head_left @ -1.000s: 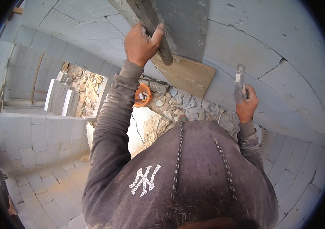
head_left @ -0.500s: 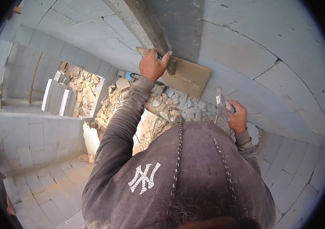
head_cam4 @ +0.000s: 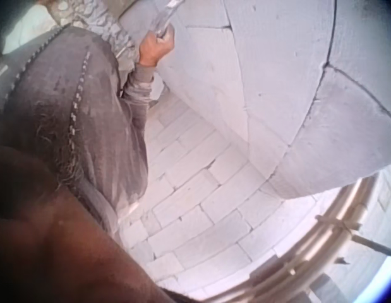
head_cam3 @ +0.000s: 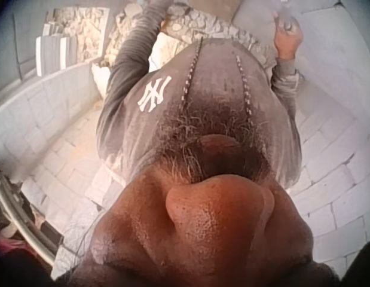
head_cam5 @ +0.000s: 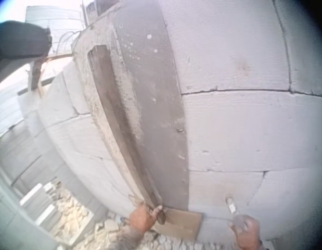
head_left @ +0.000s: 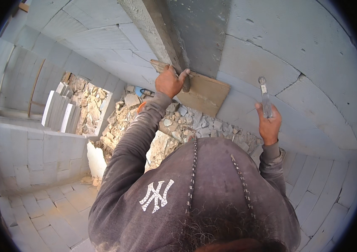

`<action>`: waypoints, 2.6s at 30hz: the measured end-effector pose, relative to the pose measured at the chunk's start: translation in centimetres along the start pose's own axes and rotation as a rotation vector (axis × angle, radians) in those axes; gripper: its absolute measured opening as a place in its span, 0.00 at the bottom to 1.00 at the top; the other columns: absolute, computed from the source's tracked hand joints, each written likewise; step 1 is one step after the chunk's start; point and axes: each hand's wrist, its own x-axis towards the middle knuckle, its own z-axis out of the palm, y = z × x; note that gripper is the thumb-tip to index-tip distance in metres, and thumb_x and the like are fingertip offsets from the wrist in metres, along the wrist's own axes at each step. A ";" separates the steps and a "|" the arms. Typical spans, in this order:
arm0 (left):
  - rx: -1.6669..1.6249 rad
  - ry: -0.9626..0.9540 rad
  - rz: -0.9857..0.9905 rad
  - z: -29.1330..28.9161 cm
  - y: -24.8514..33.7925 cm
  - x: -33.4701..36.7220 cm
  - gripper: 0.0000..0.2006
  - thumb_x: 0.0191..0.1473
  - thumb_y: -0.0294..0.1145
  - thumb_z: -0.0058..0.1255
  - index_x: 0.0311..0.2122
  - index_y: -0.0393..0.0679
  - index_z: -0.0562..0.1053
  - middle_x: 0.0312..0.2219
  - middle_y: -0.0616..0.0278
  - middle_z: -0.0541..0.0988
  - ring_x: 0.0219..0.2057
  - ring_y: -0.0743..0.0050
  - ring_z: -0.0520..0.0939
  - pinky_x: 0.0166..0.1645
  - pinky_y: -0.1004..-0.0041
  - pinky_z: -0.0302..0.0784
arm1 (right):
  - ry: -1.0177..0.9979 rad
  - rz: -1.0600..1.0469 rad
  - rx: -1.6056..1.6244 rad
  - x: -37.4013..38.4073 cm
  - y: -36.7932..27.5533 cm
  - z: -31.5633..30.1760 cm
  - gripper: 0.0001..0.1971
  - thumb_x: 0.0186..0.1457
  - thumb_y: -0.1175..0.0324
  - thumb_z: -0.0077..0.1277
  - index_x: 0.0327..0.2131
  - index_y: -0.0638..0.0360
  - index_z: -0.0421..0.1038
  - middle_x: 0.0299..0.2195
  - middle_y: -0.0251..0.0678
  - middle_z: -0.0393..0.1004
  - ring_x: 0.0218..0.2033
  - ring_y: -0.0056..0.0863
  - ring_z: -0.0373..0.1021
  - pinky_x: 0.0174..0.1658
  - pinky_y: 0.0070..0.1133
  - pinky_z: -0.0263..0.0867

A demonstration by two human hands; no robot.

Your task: The person installs a wooden guide rail against a concrete block wall by hammering nails through it, then holds a smaller wooden piece against the guide to check alignment.

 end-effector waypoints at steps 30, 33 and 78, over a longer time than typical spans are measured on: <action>-1.004 0.332 -0.453 4.8 1.3 -1.8 0.33 0.42 0.50 0.78 0.41 0.32 0.75 0.35 0.58 0.78 0.37 0.70 0.79 0.45 0.69 0.78 | 0.282 -0.484 -0.361 5.7 1.6 -0.8 0.07 0.53 0.71 0.62 0.35 0.60 0.78 0.29 0.45 0.79 0.31 0.49 0.76 0.35 0.37 0.70; -1.126 0.324 -0.436 5.0 1.7 -1.7 0.33 0.45 0.49 0.76 0.46 0.31 0.76 0.40 0.53 0.79 0.42 0.66 0.81 0.49 0.69 0.78 | 0.280 -0.436 -0.357 5.7 1.1 -1.0 0.06 0.53 0.69 0.62 0.34 0.59 0.78 0.29 0.45 0.79 0.31 0.49 0.76 0.35 0.38 0.70; -0.186 0.579 0.009 -4.1 4.0 0.2 0.24 0.53 0.51 0.66 0.40 0.37 0.78 0.31 0.53 0.78 0.31 0.48 0.82 0.33 0.57 0.78 | 0.366 -0.369 -0.109 5.4 1.1 0.2 0.07 0.51 0.72 0.64 0.32 0.59 0.75 0.27 0.46 0.77 0.29 0.51 0.75 0.33 0.37 0.69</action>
